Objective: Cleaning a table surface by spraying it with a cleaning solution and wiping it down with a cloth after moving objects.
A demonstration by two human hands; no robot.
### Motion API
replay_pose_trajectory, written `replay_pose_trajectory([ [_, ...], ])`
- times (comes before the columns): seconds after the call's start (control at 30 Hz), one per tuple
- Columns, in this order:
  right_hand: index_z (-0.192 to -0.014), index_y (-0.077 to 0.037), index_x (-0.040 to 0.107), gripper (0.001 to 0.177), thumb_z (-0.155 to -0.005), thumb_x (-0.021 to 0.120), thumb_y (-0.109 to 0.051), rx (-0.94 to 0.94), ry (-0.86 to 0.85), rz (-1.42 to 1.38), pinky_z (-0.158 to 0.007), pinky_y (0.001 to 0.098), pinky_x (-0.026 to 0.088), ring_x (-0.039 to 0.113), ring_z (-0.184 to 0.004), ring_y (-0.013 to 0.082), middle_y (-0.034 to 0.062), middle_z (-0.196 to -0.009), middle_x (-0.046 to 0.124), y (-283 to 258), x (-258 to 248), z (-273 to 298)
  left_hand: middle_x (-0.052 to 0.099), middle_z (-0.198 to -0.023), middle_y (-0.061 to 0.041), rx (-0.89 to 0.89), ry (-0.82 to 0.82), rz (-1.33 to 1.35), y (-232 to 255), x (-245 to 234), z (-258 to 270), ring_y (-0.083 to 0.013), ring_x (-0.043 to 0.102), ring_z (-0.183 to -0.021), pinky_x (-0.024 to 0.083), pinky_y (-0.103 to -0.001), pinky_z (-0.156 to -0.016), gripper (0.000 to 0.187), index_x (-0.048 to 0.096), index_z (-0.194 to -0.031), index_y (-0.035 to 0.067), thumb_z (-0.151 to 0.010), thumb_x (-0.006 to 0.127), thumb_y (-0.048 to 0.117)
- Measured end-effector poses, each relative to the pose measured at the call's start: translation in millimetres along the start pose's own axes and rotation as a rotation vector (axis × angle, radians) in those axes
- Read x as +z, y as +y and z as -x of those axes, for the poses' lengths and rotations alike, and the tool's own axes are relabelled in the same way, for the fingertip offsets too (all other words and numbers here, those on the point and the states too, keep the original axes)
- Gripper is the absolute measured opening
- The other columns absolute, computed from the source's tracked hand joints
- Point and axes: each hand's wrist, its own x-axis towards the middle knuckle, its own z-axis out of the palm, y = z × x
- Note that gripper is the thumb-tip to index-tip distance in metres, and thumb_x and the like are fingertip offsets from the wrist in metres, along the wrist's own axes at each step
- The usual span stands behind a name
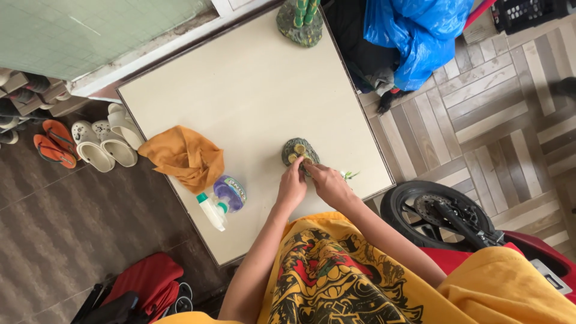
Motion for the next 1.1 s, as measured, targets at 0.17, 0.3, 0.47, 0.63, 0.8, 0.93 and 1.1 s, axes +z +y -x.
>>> replay_pose_trajectory([
  [0.17, -0.124, -0.012, 0.066, 0.033, -0.092, 0.061, -0.007, -0.017, 0.036, -0.031, -0.077, 0.0540, 0.061, 0.073, -0.089, 0.0444, 0.0137, -0.109, 0.071, -13.4, -22.8, -7.3, 0.061, -0.136, -0.025, 0.075, 0.094, 0.086, 6.1, -7.4, -4.5, -0.0435, 0.059, -0.126, 0.049, -0.051, -0.106, 0.046, 0.050, -0.147, 0.008, -0.100, 0.050, 0.004],
  [0.3, -0.107, -0.009, 0.067, 0.014, -0.094, 0.063, -0.010, -0.045, 0.083, -0.012, -0.073, 0.0529, 0.061, 0.074, -0.083, 0.0426, 0.0122, -0.098, 0.072, -24.4, -44.7, -37.0, 0.053, -0.140, -0.030, 0.123, 0.214, 0.220, 31.9, -32.7, -21.7, -0.0485, 0.052, -0.130, 0.047, -0.051, -0.109, 0.045, 0.043, -0.150, 0.002, -0.105, 0.047, 0.008],
  [0.47, -0.104, -0.008, 0.065, 0.011, -0.094, 0.061, -0.008, -0.109, 0.141, -0.029, -0.073, 0.0568, 0.060, 0.071, -0.086, 0.0474, 0.0166, -0.099, 0.070, -34.9, -74.4, -104.7, 0.044, -0.150, -0.030, 0.066, 0.266, 0.359, 55.7, -55.6, -71.9, -0.0466, 0.053, -0.131, 0.048, -0.049, -0.110, 0.046, 0.039, -0.153, 0.004, -0.110, 0.041, 0.021],
  [0.63, -0.112, -0.010, 0.064, 0.020, -0.092, 0.062, -0.008, -0.177, 0.187, 0.010, -0.076, 0.0545, 0.061, 0.073, -0.090, 0.0446, 0.0136, -0.104, 0.070, -50.8, -103.3, -181.1, 0.039, -0.157, -0.027, -0.001, 0.247, 0.447, 95.0, -92.9, -126.7, -0.0406, 0.048, -0.139, 0.041, -0.049, -0.117, 0.057, 0.033, -0.158, 0.005, -0.112, 0.030, 0.038],
  [0.8, -0.105, -0.005, 0.065, 0.014, -0.095, 0.056, -0.006, -0.188, 0.171, -0.047, -0.077, 0.0584, 0.059, 0.071, -0.088, 0.0490, 0.0182, -0.097, 0.070, -63.3, -126.7, -241.1, 0.042, -0.157, -0.023, -0.052, 0.243, 0.456, 97.0, -109.9, -186.2, -0.0407, 0.045, -0.141, 0.041, -0.052, -0.116, 0.060, 0.028, -0.160, 0.006, -0.111, 0.027, 0.042],
  [0.93, -0.103, -0.007, 0.065, 0.012, -0.096, 0.055, -0.008, -0.193, 0.173, -0.056, -0.077, 0.0580, 0.059, 0.071, -0.086, 0.0483, 0.0170, -0.094, 0.070, -61.5, -131.7, -273.6, 0.043, -0.157, -0.021, -0.076, 0.255, 0.440, 102.1, -123.9, -214.0, -0.0396, 0.045, -0.142, 0.041, -0.052, -0.116, 0.062, 0.029, -0.159, 0.007, -0.110, 0.026, 0.045],
  [1.1, -0.102, -0.006, 0.064, 0.011, -0.095, 0.056, -0.009, -0.180, 0.129, -0.064, -0.077, 0.0583, 0.059, 0.071, -0.087, 0.0477, 0.0166, -0.094, 0.069, -50.1, -127.3, -301.6, 0.045, -0.156, -0.019, -0.103, 0.248, 0.449, 95.7, -127.8, -236.0, -0.0391, 0.046, -0.141, 0.042, -0.052, -0.115, 0.064, 0.029, -0.159, 0.011, -0.109, 0.025, 0.050],
])
